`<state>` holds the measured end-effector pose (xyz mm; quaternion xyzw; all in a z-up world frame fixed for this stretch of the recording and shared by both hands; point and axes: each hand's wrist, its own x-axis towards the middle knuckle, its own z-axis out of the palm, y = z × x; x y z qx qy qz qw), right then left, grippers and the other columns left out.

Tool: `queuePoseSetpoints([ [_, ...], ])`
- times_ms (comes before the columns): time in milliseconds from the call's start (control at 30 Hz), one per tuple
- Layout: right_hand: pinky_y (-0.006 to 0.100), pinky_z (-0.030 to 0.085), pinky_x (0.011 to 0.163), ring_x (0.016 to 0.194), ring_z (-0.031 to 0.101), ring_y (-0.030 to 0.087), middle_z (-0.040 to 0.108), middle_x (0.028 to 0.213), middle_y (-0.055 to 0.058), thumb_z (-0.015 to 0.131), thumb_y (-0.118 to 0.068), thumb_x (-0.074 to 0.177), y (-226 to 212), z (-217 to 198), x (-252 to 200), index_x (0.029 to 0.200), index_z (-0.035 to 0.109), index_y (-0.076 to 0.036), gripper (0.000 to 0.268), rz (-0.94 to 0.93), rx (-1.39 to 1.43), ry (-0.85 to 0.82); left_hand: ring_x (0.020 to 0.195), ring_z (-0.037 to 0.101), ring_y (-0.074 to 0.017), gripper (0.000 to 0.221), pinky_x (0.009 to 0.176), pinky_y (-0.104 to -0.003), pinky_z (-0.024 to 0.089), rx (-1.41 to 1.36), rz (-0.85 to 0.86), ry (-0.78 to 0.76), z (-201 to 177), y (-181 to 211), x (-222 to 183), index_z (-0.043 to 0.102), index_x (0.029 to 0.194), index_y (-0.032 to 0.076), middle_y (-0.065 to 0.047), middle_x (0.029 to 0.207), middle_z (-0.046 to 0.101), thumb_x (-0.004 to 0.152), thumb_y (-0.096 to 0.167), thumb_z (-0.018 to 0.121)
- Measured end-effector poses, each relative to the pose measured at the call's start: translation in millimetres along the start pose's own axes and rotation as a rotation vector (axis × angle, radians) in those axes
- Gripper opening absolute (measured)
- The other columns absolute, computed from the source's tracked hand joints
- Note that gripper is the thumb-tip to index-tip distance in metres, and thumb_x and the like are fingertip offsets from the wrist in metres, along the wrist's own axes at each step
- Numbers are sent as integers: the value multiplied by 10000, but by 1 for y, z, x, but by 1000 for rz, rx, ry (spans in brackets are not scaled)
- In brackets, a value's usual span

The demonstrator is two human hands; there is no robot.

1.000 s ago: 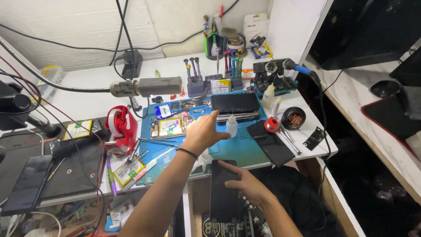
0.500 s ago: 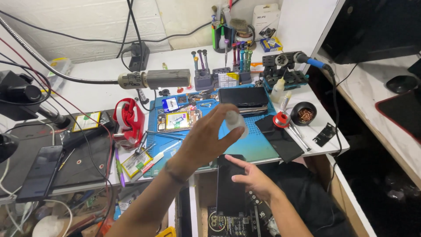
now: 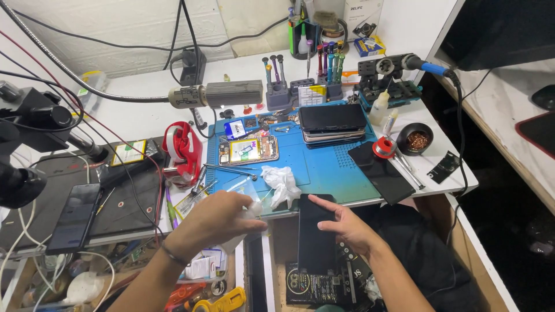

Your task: Polishing and cleaning the exterior of a smartphone using a cloth at a repair station.

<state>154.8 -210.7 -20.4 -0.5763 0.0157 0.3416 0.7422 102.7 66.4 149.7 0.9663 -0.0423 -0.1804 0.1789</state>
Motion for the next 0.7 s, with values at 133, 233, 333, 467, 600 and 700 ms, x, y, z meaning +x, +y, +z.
queuePoseSetpoints([
  [133,467,666,709,1008,759,382,669,1381,259,675,118,820,-4,1,-4,1551,485,-215,825,8,-3,-13,871,782,-349,642,815,-498,578,96,-53,-113,-5,8,24,773,1152,75,-190,925,789,794,608,781],
  [233,463,667,721,1025,755,380,662,1394,250,665,118,829,-4,-1,-4,1558,476,-212,822,19,-2,-20,933,771,-385,661,843,-522,569,133,-54,-148,-14,20,28,771,1171,65,-208,976,786,771,591,782],
  [333,463,670,721,1029,756,384,657,1401,251,664,121,831,-1,-7,-1,1558,474,-214,822,19,2,-30,969,765,-380,666,858,-514,567,164,-60,-162,-18,25,33,767,1192,73,-205,1015,783,761,579,794],
  [467,461,672,721,1033,756,383,651,1407,255,664,118,833,0,-9,1,1560,470,-210,821,17,-5,-36,868,786,-339,644,780,-451,585,180,-39,-176,-24,25,33,764,1198,54,-188,946,792,790,552,787],
  [600,442,675,722,1035,756,373,638,1426,246,664,107,839,-3,-6,-2,1563,465,-218,818,32,-25,-31,824,788,-325,653,752,-443,593,182,-18,-182,-21,21,33,760,1204,45,-191,933,792,795,552,794],
  [700,440,675,726,1043,754,365,642,1426,235,662,106,841,-3,-6,-2,1565,463,-221,819,34,-26,-30,804,789,-323,643,739,-438,597,188,-1,-173,-22,22,30,750,1211,29,-202,919,787,802,523,797],
])
